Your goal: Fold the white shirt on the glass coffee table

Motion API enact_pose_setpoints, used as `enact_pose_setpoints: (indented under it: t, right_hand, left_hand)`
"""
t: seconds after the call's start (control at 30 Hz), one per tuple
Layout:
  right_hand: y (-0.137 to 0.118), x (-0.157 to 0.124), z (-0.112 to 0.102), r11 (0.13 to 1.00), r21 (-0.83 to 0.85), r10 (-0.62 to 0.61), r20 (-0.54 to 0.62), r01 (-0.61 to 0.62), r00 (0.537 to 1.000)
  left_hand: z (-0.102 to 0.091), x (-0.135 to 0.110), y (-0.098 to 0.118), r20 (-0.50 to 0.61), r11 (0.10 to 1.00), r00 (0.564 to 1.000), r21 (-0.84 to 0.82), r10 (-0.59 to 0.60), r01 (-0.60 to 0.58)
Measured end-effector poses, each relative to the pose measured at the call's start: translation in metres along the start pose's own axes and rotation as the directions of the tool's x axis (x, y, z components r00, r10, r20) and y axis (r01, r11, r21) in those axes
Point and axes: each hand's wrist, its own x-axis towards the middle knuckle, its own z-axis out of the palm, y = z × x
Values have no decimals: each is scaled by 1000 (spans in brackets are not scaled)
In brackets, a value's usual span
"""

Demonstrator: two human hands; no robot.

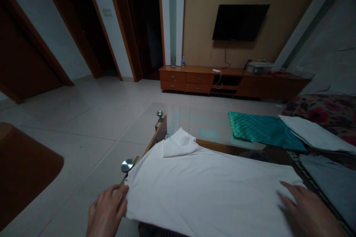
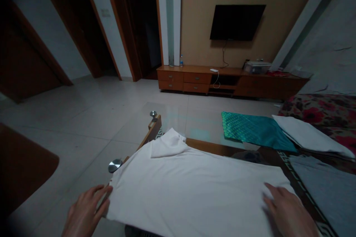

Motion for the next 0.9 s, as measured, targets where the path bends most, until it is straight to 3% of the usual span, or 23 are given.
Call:
enact_pose_setpoints:
  t: [0.07, 0.1, 0.17, 0.2, 0.23, 0.33, 0.47, 0.67, 0.9]
  right_hand:
    - [-81, 41, 3, 962, 125, -254, 90, 242, 963]
    - [-123, 60, 6, 912, 203, -383, 122, 355, 915]
    - [-203, 95, 16, 774, 336, -610, 170, 536, 774]
    - [-238, 110, 23, 723, 371, -670, 171, 583, 723]
    - [-268, 123, 30, 703, 374, -694, 171, 605, 700]
    - [-326, 153, 55, 745, 299, -663, 229, 597, 713]
    - [-342, 180, 81, 808, 236, -588, 300, 539, 751]
    - [-306, 206, 100, 949, 148, -312, 288, 280, 905]
    - [-282, 208, 116, 969, 203, -192, 238, 144, 952]
  left_hand:
    - [-1, 14, 12, -68, 998, 996, 34, 58, -56]
    - [0, 24, 21, -79, 993, 990, 23, 118, -117]
    - [7, 46, 43, -71, 966, 964, -14, 257, -259]
    - [12, 57, 53, -55, 947, 946, -25, 320, -322]
    - [17, 68, 63, -29, 928, 928, -29, 371, -371]
    - [33, 92, 78, 92, 900, 896, -4, 434, -435]
    - [48, 102, 74, 146, 904, 898, 44, 416, -426]
    - [55, 97, 69, 126, 926, 925, 71, 360, -370]
    - [53, 95, 75, 128, 943, 946, 116, 298, -312]
